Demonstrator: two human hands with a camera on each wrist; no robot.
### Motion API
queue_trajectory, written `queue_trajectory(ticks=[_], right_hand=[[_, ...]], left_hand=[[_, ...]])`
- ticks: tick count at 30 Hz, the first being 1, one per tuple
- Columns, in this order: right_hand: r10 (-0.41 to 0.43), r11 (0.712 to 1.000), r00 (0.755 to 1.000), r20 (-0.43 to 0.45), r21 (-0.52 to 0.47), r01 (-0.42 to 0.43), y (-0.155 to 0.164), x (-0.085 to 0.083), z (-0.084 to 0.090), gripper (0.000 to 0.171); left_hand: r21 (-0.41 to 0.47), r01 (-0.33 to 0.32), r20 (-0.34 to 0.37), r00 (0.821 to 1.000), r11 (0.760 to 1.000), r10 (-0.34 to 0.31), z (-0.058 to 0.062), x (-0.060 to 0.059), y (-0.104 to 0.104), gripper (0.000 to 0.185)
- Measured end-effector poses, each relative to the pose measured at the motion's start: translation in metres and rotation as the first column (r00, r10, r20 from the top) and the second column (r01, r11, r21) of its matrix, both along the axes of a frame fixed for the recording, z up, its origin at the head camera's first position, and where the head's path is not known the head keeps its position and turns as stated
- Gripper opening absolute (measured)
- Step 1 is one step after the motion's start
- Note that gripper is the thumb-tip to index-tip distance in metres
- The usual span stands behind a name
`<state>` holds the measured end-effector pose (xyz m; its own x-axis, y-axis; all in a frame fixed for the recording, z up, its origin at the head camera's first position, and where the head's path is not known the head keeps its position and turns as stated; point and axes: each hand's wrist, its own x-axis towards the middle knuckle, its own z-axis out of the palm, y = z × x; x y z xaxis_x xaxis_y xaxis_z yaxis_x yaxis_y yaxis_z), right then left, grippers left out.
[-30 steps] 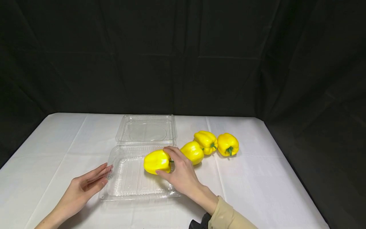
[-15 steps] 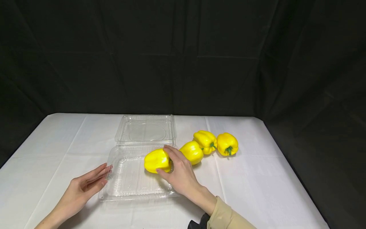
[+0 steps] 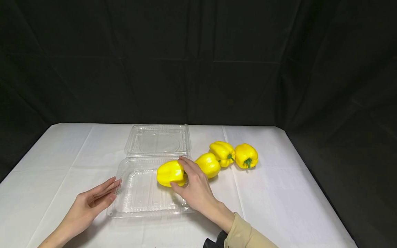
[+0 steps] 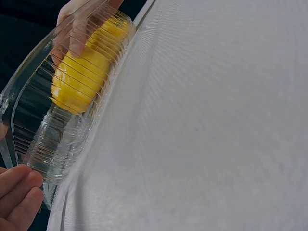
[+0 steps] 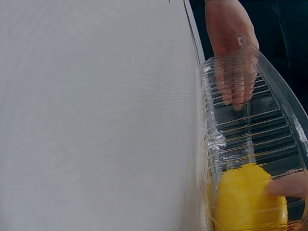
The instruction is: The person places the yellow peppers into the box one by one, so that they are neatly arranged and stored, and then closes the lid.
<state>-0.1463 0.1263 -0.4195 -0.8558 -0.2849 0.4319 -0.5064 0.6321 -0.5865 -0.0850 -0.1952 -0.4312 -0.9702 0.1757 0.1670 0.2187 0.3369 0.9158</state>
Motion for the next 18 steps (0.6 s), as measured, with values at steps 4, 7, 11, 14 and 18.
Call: queue_trajectory(ticks=[4,7,11,14,18], right_hand=[[0.002,1.000,1.000,-0.019,-0.008,-0.002,-0.0007,-0.0003,-0.0005,0.069],[0.002,1.000,1.000,-0.011,-0.014,-0.003,-0.0005,-0.0006,-0.0007,0.068],[0.007,1.000,1.000,0.007,-0.018,-0.007,0.0008,-0.0009,-0.0007,0.067],[0.014,1.000,1.000,0.005,-0.022,-0.014,0.0019,-0.0011,-0.0007,0.066],[0.022,0.999,1.000,-0.003,-0.034,-0.022,0.0035,-0.0004,-0.0002,0.064]], left_hand=[[-0.010,-0.004,0.002,1.000,1.000,0.004,0.0010,0.0003,-0.0001,0.057],[-0.015,-0.002,0.000,1.000,1.000,0.002,0.0017,0.0001,-0.0003,0.057],[-0.023,0.005,-0.025,1.000,1.000,-0.006,0.0019,-0.0004,-0.0011,0.057],[-0.022,0.017,-0.042,0.999,1.000,-0.018,0.0015,-0.0007,-0.0025,0.057],[0.001,0.044,-0.047,0.998,0.999,-0.044,0.0012,-0.0013,-0.0047,0.056]])
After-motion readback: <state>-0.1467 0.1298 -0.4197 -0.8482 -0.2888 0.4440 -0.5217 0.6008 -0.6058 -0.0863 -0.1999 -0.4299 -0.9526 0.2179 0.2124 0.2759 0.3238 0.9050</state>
